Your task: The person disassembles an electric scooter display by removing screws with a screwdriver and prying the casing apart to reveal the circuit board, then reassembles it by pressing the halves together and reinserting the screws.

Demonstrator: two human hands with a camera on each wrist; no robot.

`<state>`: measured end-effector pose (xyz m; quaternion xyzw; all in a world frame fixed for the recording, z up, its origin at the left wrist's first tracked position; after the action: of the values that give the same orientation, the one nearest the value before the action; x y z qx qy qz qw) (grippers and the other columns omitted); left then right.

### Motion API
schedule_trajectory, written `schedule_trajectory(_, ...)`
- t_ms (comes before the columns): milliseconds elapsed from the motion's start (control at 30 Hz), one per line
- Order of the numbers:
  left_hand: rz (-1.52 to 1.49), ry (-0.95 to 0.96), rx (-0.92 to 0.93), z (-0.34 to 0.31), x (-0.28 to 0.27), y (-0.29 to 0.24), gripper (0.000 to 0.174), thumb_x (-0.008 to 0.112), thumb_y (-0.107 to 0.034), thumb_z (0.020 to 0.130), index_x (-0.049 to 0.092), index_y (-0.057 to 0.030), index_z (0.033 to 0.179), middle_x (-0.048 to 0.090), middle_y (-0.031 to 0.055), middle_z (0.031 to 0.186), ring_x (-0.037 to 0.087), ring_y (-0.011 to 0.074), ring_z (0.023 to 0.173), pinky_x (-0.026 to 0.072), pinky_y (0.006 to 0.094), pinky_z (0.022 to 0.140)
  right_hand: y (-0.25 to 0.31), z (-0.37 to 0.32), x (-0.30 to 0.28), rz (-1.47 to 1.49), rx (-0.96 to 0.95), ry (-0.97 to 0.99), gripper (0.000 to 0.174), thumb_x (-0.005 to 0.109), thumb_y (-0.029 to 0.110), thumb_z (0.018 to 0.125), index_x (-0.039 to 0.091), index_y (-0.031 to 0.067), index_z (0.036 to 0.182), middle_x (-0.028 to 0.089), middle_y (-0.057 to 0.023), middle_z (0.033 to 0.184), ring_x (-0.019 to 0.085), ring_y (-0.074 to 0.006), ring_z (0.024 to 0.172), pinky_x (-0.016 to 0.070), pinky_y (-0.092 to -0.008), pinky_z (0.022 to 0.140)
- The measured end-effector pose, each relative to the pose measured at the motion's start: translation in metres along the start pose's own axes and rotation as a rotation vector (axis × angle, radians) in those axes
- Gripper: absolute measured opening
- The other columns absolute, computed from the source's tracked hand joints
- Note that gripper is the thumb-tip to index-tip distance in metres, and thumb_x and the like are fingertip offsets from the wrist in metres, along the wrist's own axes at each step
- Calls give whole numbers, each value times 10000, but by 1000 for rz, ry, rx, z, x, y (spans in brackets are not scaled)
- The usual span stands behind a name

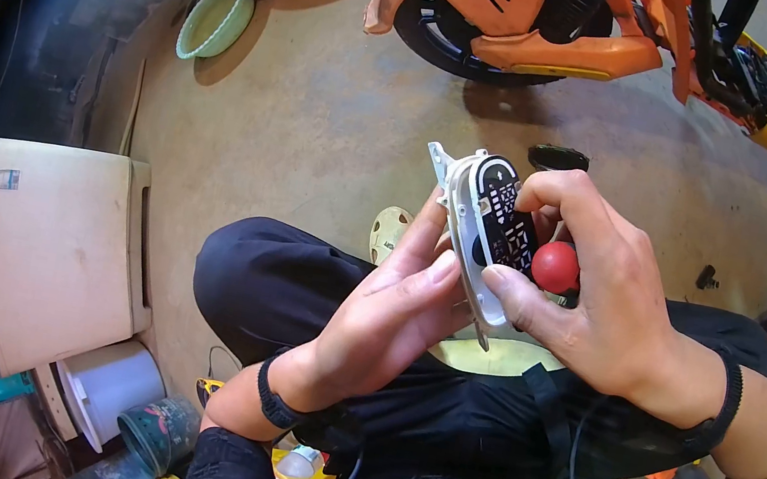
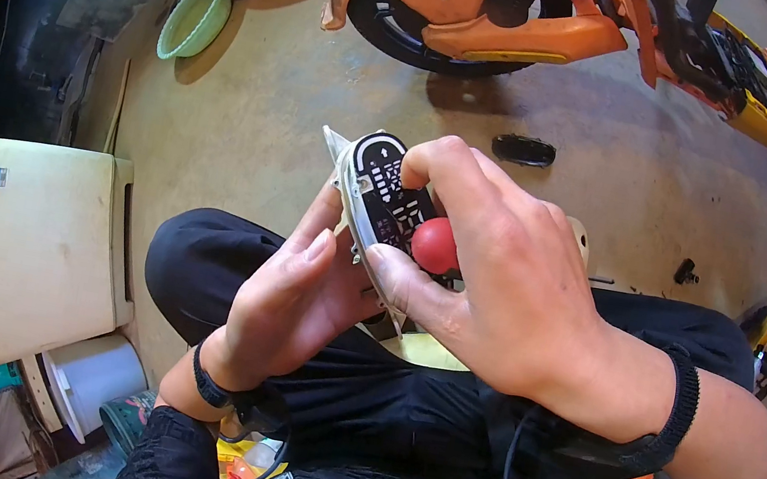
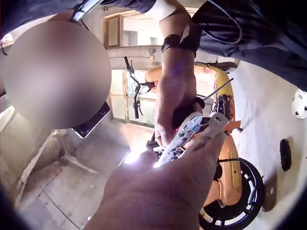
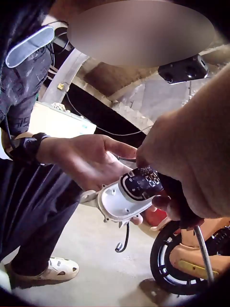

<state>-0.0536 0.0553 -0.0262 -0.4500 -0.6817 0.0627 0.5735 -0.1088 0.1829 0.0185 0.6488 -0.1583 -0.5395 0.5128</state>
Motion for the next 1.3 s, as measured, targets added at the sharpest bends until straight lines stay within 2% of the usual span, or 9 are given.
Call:
schedule_trajectory(300,65,23,38,-2,4,0,843,573,-264,1018,19,-178,1647,310,144,1592,355,291,1475,315,471,1198,3,-1,-3,0,-19,-1,459,782,109,782,520,49,1153,581,-131,925,608,-266,786,508,-367,738)
schedule_trajectory(600,83,51,35,-2,7,3,932,602,-284,993,-48,-145,1646,282,140,1597,317,270,1482,273,449,1213,4,-3,4,-63,-60,46,461,793,149,794,526,38,1152,632,-176,960,652,-373,810,525,-409,725)
schedule_trajectory(667,196,2,5,-2,6,4,1010,672,-477,907,47,-167,1638,233,141,1639,326,347,1500,306,540,1197,5,-3,4,-52,-73,62,466,794,167,802,524,37,1158,647,-181,947,661,-386,813,529,-422,721)
schedule_trajectory(767,208,-12,-16,-2,6,4,1004,668,-473,910,51,-155,1636,243,142,1634,326,349,1500,306,539,1197,10,-6,6,-87,-126,46,471,798,173,807,521,36,1163,657,-184,937,671,-392,807,531,-431,709)
schedule_trajectory(867,179,-4,6,-1,8,3,997,664,-472,912,57,-151,1635,264,145,1619,338,347,1492,312,533,1196,5,-3,6,-74,-68,73,475,805,174,806,521,36,1161,660,-186,926,673,-398,800,534,-430,702)
schedule_trajectory(1100,194,-46,9,-1,5,3,985,659,-468,915,69,-142,1634,302,148,1595,364,339,1476,315,523,1195,4,-4,7,-91,-75,79,477,820,188,809,524,36,1150,659,-187,906,674,-400,802,534,-432,699)
schedule_trajectory(1200,191,-45,3,-1,1,4,975,662,-455,915,86,-131,1631,335,149,1577,378,331,1469,323,514,1193,1,-4,10,-87,-79,95,466,822,194,814,529,34,1139,659,-189,910,675,-404,808,533,-438,700)
schedule_trajectory(1267,57,51,56,-1,2,1,802,587,-228,999,104,-85,1623,384,111,1523,420,231,1399,327,409,1174,0,-4,11,-95,-85,104,443,825,182,814,543,45,1128,658,-177,904,665,-380,779,530,-418,688)
schedule_trajectory(1300,56,50,55,0,1,1,802,587,-228,999,104,-85,1623,384,111,1523,420,231,1399,327,409,1174,1,-4,10,-94,-83,104,443,825,182,814,543,45,1128,658,-177,904,665,-380,779,530,-418,688)
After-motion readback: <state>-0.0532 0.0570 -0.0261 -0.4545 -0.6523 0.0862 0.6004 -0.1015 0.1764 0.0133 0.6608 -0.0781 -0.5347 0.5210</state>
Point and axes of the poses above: each hand's wrist, its own z-axis towards the middle knuckle, its own x-axis out of the palm, y = z × x, the point moved 8 cm from there along z, towards the middle knuckle
